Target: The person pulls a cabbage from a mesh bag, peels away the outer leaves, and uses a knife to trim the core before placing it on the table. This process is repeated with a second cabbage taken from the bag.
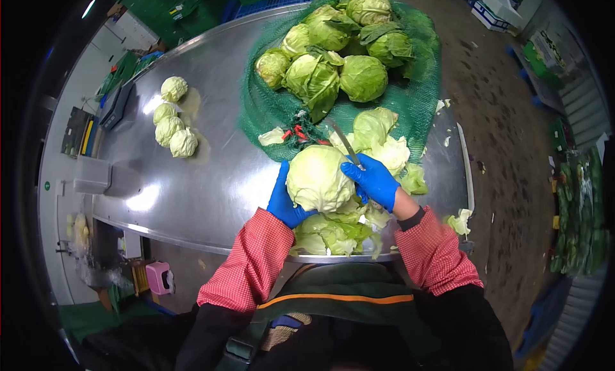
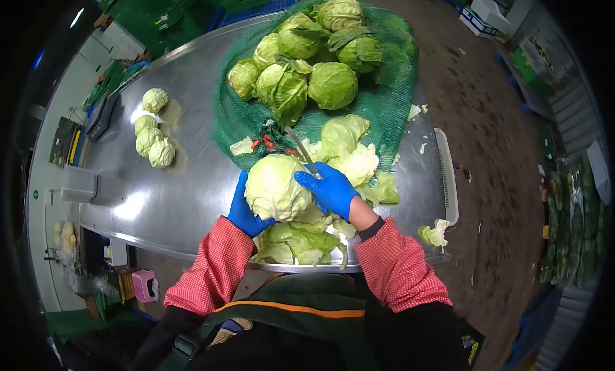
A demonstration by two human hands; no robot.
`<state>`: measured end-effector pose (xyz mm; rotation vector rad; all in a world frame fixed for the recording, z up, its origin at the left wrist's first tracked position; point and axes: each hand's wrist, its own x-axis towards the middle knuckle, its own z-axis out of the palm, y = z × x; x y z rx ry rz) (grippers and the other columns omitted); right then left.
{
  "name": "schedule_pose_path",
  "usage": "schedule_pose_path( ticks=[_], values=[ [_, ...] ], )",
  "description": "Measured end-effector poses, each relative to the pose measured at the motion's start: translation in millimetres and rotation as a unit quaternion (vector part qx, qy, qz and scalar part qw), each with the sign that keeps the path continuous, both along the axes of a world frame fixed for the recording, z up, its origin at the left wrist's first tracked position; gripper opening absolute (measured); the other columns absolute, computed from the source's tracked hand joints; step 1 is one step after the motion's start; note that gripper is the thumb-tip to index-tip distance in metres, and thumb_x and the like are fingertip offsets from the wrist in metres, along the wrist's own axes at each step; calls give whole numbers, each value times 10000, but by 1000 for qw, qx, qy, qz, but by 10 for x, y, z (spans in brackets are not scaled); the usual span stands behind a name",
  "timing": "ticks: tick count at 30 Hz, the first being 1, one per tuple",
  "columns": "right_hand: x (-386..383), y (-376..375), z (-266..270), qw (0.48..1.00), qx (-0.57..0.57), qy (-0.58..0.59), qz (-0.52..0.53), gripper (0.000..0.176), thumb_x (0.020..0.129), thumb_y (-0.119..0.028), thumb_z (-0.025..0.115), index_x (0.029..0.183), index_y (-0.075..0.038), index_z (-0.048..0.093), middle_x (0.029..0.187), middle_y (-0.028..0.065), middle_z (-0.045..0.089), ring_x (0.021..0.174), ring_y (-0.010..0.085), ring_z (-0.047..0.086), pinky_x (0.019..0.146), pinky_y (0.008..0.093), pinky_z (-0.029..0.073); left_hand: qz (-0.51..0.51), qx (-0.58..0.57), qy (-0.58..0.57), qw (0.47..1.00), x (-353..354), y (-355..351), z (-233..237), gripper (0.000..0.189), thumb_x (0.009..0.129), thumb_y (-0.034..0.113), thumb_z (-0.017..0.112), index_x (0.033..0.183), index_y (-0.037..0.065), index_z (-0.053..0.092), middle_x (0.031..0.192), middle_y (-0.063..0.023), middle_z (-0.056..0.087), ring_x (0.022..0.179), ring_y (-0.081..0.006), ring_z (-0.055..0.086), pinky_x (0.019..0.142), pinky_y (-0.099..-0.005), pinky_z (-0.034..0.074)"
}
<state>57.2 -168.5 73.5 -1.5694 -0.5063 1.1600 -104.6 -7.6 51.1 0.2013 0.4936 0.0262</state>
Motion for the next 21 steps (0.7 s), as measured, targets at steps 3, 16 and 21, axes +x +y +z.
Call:
schedule_pose_path(
  ticks=[3,16,21],
  values=[
    [-39,113,-110,999,4,46,-14,467,896,-446,642,1174,-77,575,679,22,563,514,96,529,443,247,433,33,24,1,999,-117,34,-11,748,906,655,385,1465,160,344,1488,-123,382,1343,-356,396,1060,-591,347],
    [-373,72,-792,797,-173,-532,228,706,752,-430,727,1352,-166,465,1018,95,631,913,285,640,766,420,520,461,137,145,865,-1395,1947,-726,786,851,698,433,1460,212,330,1491,-124,346,1319,-397,388,1026,-641,363],
    [360,-463,-736,795,-216,-526,212,563,743,-470,726,1226,-214,592,1029,96,645,901,291,651,764,404,524,512,76,231,824,-973,1871,-183,781,859,572,587,1439,113,335,1475,-240,301,1264,-425,443,1025,-572,414]
  ],
)
